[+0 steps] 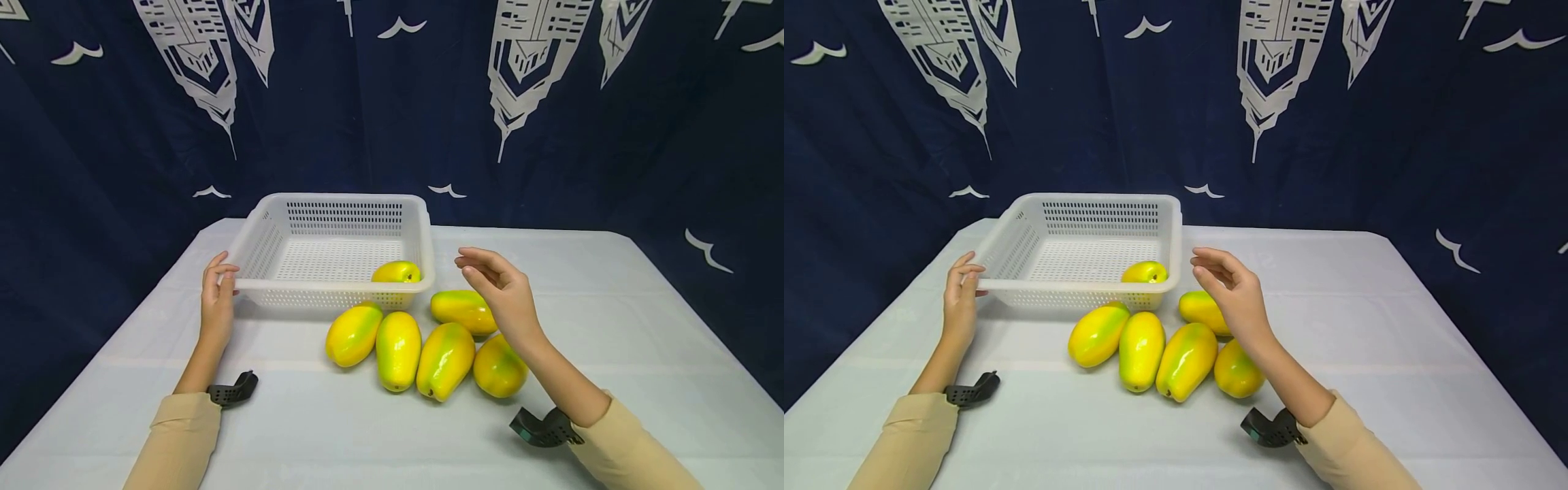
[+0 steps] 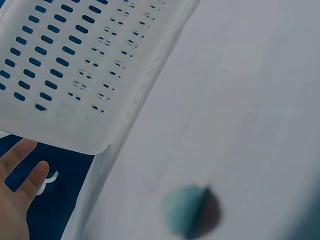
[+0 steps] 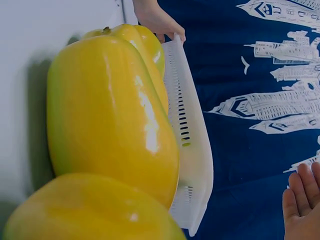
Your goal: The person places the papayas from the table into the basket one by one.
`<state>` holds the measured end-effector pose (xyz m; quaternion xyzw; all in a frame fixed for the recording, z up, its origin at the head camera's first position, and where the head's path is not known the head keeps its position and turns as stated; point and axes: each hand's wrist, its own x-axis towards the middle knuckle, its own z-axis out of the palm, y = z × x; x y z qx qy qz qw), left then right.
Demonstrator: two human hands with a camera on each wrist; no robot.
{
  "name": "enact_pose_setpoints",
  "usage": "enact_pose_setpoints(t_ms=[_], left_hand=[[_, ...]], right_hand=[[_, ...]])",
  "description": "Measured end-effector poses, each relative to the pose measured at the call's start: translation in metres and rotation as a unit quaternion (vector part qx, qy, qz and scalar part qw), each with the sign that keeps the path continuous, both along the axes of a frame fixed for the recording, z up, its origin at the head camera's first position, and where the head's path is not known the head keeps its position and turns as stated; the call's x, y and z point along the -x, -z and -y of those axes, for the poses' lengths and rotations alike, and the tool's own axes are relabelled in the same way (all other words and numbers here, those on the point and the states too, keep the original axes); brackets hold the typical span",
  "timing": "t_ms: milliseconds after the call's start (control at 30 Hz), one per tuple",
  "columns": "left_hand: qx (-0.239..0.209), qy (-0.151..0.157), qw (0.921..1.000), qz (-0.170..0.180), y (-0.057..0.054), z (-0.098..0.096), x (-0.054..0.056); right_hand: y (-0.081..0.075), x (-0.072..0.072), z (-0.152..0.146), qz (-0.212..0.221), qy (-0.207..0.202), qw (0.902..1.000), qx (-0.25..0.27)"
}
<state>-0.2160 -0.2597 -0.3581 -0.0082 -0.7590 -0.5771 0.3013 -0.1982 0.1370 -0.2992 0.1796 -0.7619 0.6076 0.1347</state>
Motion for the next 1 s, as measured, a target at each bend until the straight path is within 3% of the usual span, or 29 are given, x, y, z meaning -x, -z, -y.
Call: enact_pose_setpoints(t_ms=[567, 1000], left_hand=[[0.001, -0.001, 1.0, 0.008, 0.0, -0.001, -0.002], [-0.002, 0.0, 1.0, 0.004, 0.004, 0.003, 0.002]], right_hand=[[0.009, -0.011, -0.02, -0.023, 0.014, 0.9996, -0.013], [0.02, -0.016, -0.037, -0.004, 0.002, 0.9992, -0.038]])
